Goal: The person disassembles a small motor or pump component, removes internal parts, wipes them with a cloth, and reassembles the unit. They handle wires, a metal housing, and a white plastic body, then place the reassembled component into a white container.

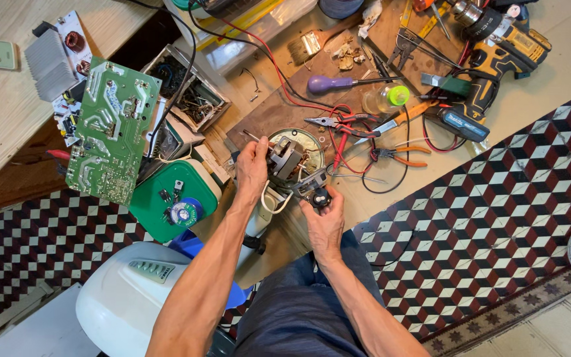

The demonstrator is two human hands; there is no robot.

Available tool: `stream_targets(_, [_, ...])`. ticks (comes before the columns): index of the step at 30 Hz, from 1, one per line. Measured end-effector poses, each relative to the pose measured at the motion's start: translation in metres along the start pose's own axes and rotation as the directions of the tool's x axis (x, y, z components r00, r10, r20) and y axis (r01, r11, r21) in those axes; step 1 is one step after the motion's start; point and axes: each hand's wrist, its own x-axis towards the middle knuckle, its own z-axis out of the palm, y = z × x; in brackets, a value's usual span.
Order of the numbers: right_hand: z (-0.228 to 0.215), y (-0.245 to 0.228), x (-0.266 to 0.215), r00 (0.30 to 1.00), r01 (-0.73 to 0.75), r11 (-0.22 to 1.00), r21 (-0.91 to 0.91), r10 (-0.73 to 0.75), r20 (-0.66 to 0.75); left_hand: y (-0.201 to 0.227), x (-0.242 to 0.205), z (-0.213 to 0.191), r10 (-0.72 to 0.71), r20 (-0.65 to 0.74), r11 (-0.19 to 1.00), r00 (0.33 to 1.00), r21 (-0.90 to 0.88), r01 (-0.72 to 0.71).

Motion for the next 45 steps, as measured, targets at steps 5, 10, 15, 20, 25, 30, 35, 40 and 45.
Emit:
stream_targets(5, [-0.004,0.001,0.005,0.999,-0.004,0.990,0.139,-0.003,0.049,0.002,0.004,-0.004,0.002,0.011,0.999,1.000,-0.037,-0.002])
stream_targets(10, [-0.010,-0.009,0.003,0.988,-0.030,0.987,0.155,0.006,0.155,0.001,0.001,-0.013,-0.082,0.038,0.996,0.996,-0.015,0.082])
stream_targets(15, [-0.005,-0.025,-0.016,0.987,-0.021,0.970,0.241,-0.018,0.160,-0.001,-0.002,-0.027,-0.028,0.103,0.984,0.994,-0.174,0.046])
stream_targets(20, [-0.001,-0.039,-0.048,0.982,0.108,0.989,0.105,-0.123,0.145,0.005,-0.013,-0.052,-0.156,0.218,0.936,0.963,-0.280,0.215])
stream_targets(25, [-0.003,-0.050,-0.062,0.976,0.199,0.970,-0.142,-0.183,0.118,0.019,-0.020,-0.069,-0.180,0.251,0.939,0.951,-0.243,0.242])
stream_targets(30, [-0.003,-0.056,-0.064,0.971,0.230,0.962,-0.149,-0.215,0.109,0.030,-0.023,-0.071,-0.200,0.262,0.935,0.944,-0.238,0.264])
stream_targets(35, [-0.006,-0.055,-0.066,0.987,0.161,0.960,-0.227,-0.157,0.036,0.035,-0.040,-0.066,-0.139,0.162,0.928,0.977,-0.324,0.186])
stream_targets(40, [-0.013,-0.054,-0.062,0.986,0.159,0.980,-0.122,-0.153,0.060,0.046,-0.057,-0.060,-0.141,0.090,0.909,0.986,-0.383,0.165])
stream_targets(45, [-0.023,-0.061,-0.050,0.970,-0.095,0.981,0.172,0.053,0.236,0.059,-0.074,-0.062,-0.110,0.050,0.910,0.993,-0.396,0.121])
